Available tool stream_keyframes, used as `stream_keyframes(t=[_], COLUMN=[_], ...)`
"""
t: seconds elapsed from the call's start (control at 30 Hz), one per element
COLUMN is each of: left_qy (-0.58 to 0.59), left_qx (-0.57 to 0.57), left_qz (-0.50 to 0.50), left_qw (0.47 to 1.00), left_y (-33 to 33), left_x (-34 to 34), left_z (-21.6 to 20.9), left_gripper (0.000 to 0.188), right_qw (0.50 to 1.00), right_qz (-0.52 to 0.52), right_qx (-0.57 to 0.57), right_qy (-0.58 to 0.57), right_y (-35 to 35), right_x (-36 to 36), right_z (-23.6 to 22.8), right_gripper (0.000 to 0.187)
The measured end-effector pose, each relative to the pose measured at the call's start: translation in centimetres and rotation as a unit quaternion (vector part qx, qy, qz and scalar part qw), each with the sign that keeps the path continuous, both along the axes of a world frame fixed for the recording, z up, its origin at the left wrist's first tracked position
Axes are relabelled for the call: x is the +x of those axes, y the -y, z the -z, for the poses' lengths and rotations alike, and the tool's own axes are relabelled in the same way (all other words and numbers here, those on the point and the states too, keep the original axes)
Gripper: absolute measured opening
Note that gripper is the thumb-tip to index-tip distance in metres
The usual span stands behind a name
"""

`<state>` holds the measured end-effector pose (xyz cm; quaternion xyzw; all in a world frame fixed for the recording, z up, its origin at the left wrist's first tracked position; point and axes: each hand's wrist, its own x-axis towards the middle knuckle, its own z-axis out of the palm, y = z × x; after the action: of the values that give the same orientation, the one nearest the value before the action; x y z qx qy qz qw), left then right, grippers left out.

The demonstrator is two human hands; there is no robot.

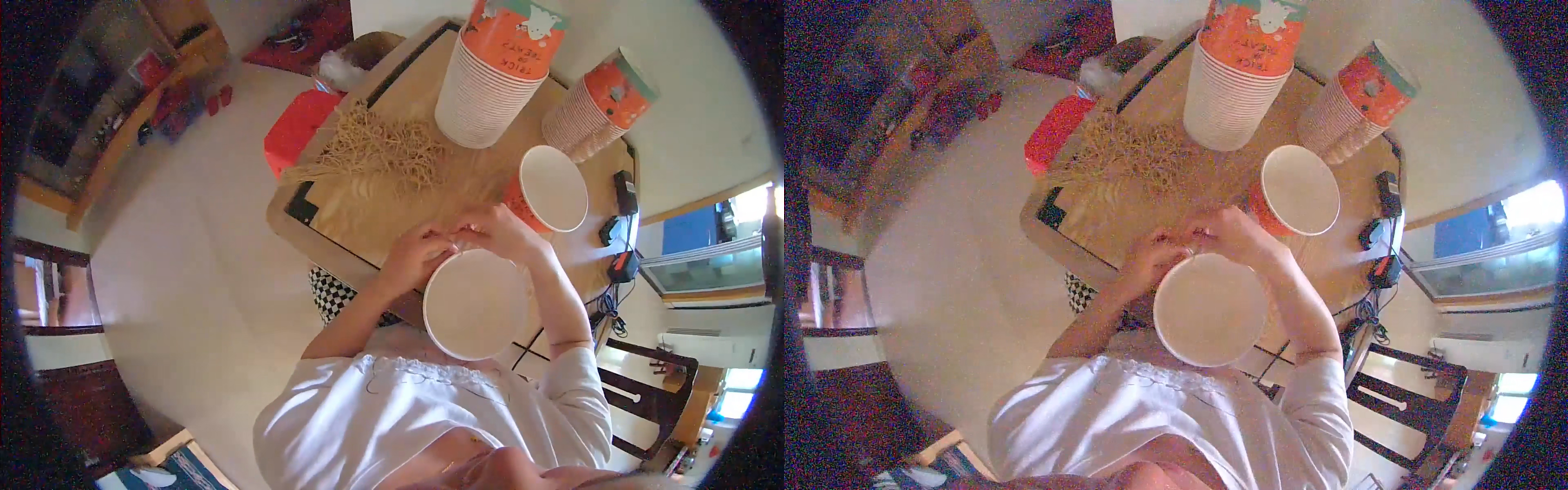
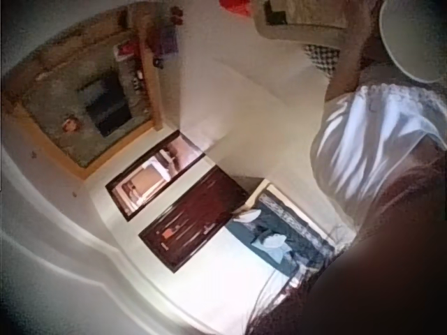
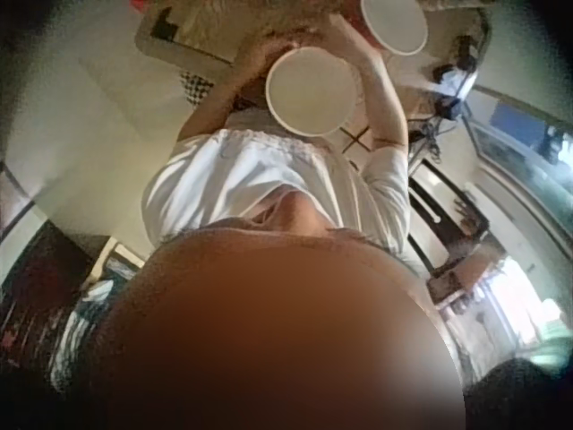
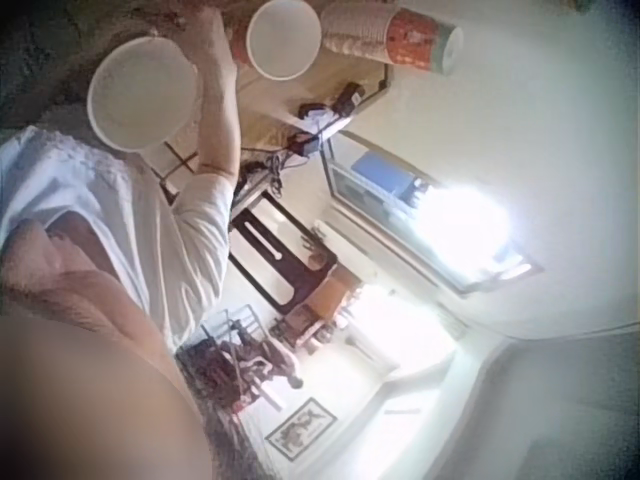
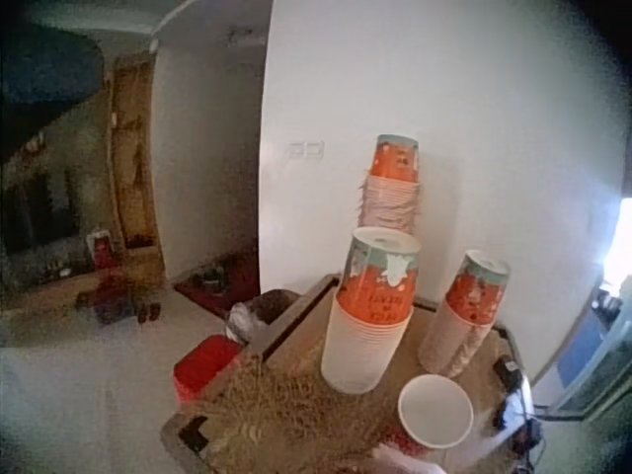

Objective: Threading a string through holes in paper cups to assemble them for a decoration.

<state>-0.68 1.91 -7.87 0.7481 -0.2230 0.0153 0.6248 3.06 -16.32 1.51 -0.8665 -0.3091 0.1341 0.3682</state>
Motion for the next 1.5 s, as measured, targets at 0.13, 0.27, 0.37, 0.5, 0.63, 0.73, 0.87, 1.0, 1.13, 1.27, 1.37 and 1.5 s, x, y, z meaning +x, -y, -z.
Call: stream_keyframes(t=[0.13, 0.27, 0.37, 0.5, 0.63, 0.73, 0.87, 1.0, 1.13, 1.27, 1.37, 1.5], left_qy=[-0.028, -0.137, -0.258, -0.391, -0.424, -0.479, -0.483, -0.458, -0.400, -0.404, -0.384, -0.394], left_qx=[0.009, -0.099, -0.215, -0.213, -0.282, -0.319, -0.338, -0.295, -0.210, -0.160, -0.131, -0.119], left_qz=[0.024, 0.076, 0.115, 0.109, 0.129, 0.112, 0.094, 0.086, 0.091, 0.071, 0.065, 0.053], left_qw=[0.999, 0.983, 0.935, 0.889, 0.851, 0.810, 0.802, 0.834, 0.888, 0.898, 0.912, 0.910], left_y=[-0.4, -0.1, 0.1, 0.2, 0.3, 0.0, -0.2, -0.7, -0.8, -0.5, -0.2, -0.6], left_x=[0.3, 0.5, 0.3, 0.9, 1.0, 1.0, 0.6, 0.8, 1.2, 1.3, 1.4, 2.1], left_z=[0.0, 2.0, 1.7, 0.1, 0.2, 0.2, -1.1, -1.4, -1.5, -3.3, -3.2, -1.4], left_gripper=[0.016, 0.017, 0.014, 0.016, 0.018, 0.020, 0.021, 0.023, 0.021, 0.022, 0.024, 0.023], right_qw=[0.997, 0.995, 0.998, 0.997, 0.995, 0.995, 0.995, 0.995, 0.993, 0.992, 0.992, 0.986], right_qz=[0.043, 0.068, 0.054, 0.076, 0.096, 0.102, 0.096, 0.088, 0.113, 0.121, 0.118, 0.161], right_qx=[-0.050, -0.073, -0.025, -0.003, -0.019, -0.008, -0.013, -0.011, -0.016, -0.015, -0.025, -0.037], right_qy=[-0.038, -0.011, 0.017, -0.012, 0.014, 0.018, 0.021, 0.035, 0.033, 0.035, 0.047, 0.013], right_y=[0.7, 1.3, 2.1, 1.5, 1.7, 1.4, 1.6, 1.4, 1.3, 1.1, 1.5, 1.4], right_x=[-0.5, -1.0, -1.6, -2.1, -2.1, -2.3, -2.3, -2.3, -2.1, -2.0, -1.9, -2.2], right_z=[-0.4, 0.4, 1.3, 0.0, 0.4, 0.4, 0.6, 0.2, 0.2, 0.7, 1.1, 0.4], right_gripper=[0.015, 0.015, 0.014, 0.012, 0.013, 0.012, 0.011, 0.010, 0.010, 0.010, 0.011, 0.012])
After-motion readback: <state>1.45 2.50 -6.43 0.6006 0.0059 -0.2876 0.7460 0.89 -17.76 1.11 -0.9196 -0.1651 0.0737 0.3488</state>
